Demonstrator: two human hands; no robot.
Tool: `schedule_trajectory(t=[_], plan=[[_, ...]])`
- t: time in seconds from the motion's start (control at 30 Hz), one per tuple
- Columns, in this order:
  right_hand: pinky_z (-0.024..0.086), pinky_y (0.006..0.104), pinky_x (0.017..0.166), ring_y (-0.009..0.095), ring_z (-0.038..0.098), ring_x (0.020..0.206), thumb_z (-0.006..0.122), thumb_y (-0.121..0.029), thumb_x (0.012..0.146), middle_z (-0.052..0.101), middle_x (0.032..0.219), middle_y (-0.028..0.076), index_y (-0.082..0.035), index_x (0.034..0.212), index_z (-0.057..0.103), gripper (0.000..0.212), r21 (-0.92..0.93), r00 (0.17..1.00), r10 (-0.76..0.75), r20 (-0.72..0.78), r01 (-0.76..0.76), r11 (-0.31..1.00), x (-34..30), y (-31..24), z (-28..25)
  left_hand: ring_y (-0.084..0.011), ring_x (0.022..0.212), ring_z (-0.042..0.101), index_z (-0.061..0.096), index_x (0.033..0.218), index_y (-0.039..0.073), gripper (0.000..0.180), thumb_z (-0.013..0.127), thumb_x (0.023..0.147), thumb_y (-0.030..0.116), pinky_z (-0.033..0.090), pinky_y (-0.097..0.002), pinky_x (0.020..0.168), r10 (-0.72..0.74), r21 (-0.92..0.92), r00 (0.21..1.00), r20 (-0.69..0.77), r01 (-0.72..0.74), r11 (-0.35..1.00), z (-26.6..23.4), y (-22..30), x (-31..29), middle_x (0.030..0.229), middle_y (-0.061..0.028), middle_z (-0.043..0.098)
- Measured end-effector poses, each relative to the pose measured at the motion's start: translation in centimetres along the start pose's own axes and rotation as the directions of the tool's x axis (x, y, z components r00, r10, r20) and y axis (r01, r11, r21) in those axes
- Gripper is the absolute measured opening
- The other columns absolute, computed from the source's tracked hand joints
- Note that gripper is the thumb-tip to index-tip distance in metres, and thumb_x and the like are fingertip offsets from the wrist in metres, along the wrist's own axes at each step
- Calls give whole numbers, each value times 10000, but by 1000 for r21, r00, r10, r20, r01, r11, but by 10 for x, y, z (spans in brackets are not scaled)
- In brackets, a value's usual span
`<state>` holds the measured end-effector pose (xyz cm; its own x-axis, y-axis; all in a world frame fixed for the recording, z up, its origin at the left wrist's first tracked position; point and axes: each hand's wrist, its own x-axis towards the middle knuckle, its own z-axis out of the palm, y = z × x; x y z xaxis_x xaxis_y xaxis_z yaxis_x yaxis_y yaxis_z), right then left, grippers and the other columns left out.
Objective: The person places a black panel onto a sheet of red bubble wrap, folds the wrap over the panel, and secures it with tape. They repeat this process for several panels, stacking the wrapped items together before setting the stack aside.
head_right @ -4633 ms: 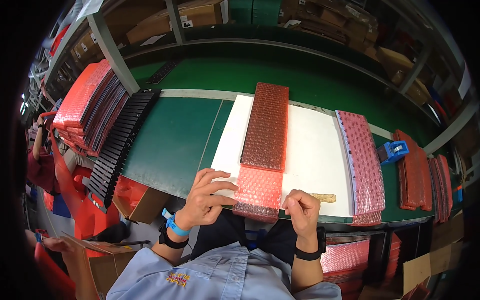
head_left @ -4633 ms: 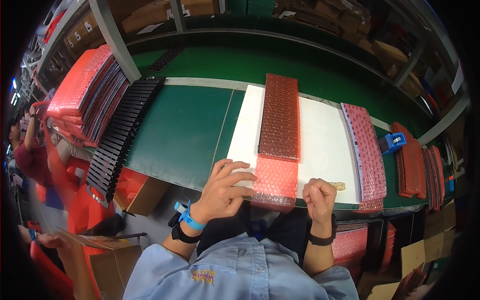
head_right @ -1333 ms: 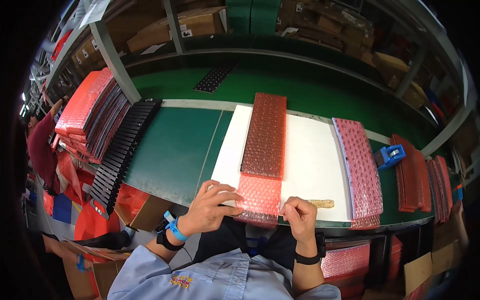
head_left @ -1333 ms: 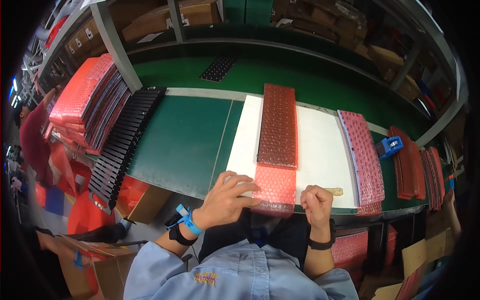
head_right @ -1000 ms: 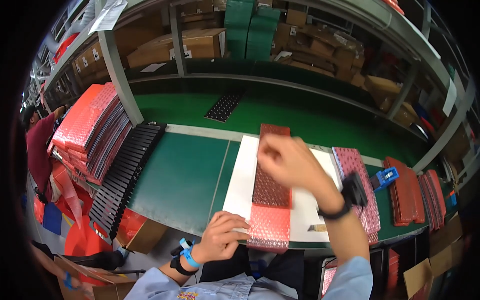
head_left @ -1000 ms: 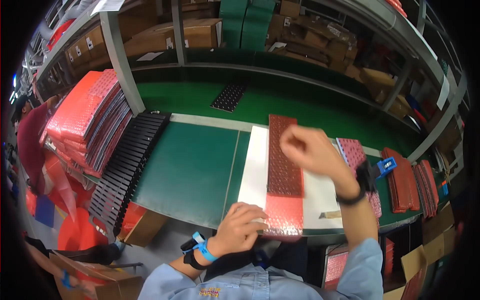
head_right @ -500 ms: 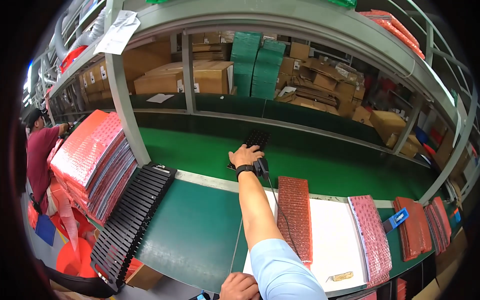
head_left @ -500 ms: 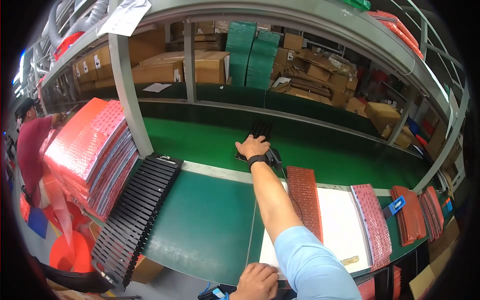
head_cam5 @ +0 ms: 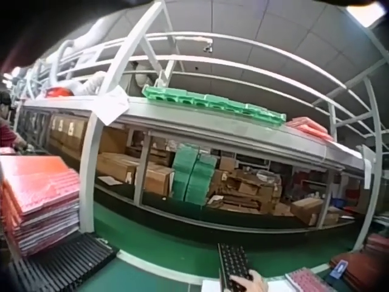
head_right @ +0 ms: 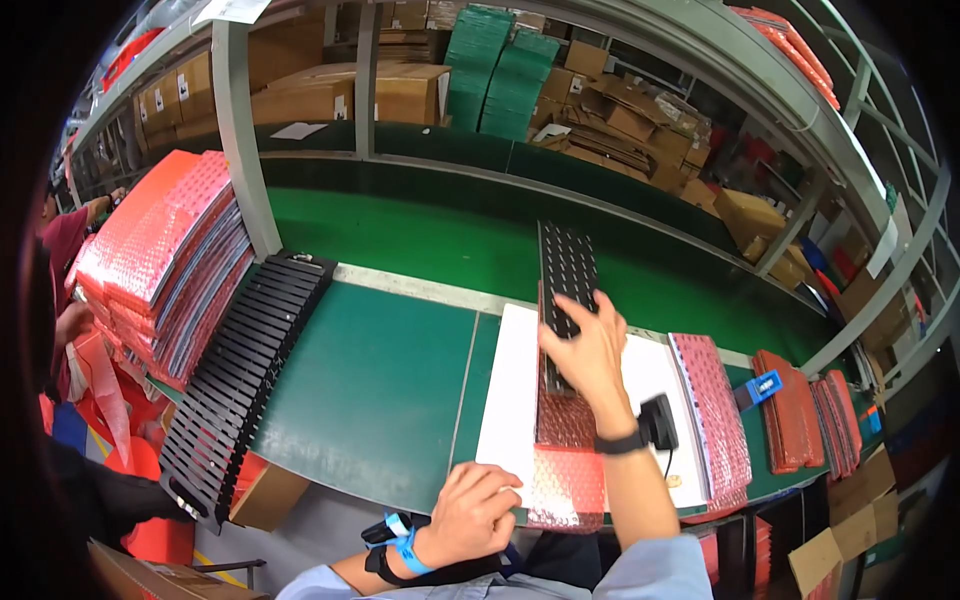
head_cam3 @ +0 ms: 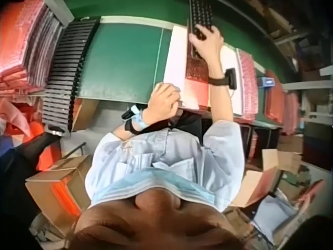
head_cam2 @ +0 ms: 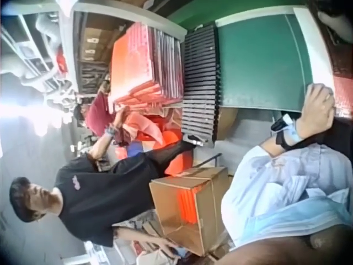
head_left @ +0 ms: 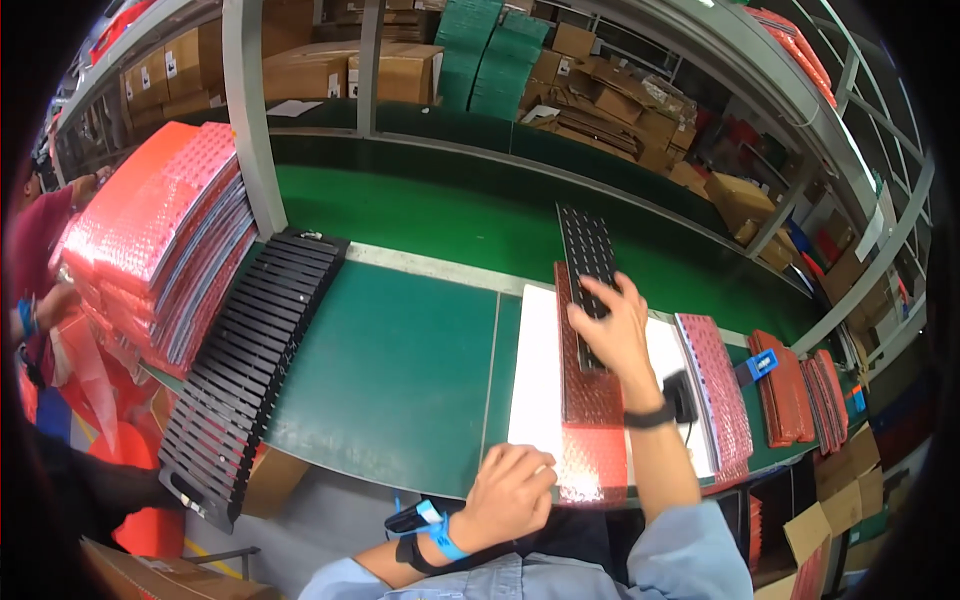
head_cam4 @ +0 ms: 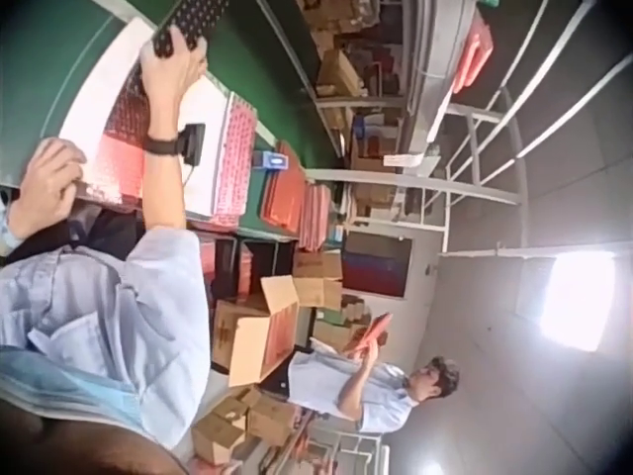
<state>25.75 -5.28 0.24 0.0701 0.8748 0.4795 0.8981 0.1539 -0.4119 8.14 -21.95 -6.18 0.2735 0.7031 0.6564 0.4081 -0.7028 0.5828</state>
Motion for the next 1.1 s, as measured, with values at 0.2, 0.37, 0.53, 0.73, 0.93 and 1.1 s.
schedule_trajectory(t=[0.2,0.37,0.53,0.73,0.93,1.1], plan=[[345,529,1066,484,410,1247,752,-381,702,426,1414,325,-188,1190,720,525,-64,992,119,46,-116,991,-73,16,-7,-258,946,607,607,735,65,122,594,645,-16,450,-392,860,-6,-1,1000,20,6,1000,-1,-1,-3,939,-62,647],[342,550,1053,483,398,1248,758,-378,694,433,1411,319,-193,1187,724,527,-74,991,114,76,-109,991,-74,16,1,-268,947,606,608,733,58,129,590,642,-32,451,-391,858,-14,20,1000,-18,14,1000,2,2,-6,944,-67,648],[342,530,1065,483,412,1247,763,-391,703,458,1386,327,-191,1183,727,521,-84,991,103,85,-95,992,-74,18,6,-273,946,606,605,725,55,128,588,641,-40,451,-387,857,-12,36,999,-32,13,999,1,5,-7,939,-70,648],[345,525,1067,481,419,1250,769,-402,697,466,1384,328,-189,1175,731,525,-71,991,103,82,-98,993,-75,20,9,-276,948,606,605,728,50,131,584,643,-46,451,-382,856,-17,48,1000,-18,18,999,2,5,-6,938,-73,647],[333,572,1046,496,388,1255,685,-486,807,423,1426,312,-199,1270,669,545,-145,986,47,159,-24,989,-79,19,1,-280,951,605,607,738,45,133,584,645,-48,454,-390,853,-16,54,1000,-5,17,998,4,5,-3,940,-77,650],[356,567,1033,489,430,1275,597,-545,892,436,1446,260,-222,1398,545,601,-124,982,13,190,11,992,-46,31,-16,-327,1032,597,654,854,33,206,593,671,-41,453,-421,929,-41,22,999,29,40,999,1,6,1,1015,-117,654]])
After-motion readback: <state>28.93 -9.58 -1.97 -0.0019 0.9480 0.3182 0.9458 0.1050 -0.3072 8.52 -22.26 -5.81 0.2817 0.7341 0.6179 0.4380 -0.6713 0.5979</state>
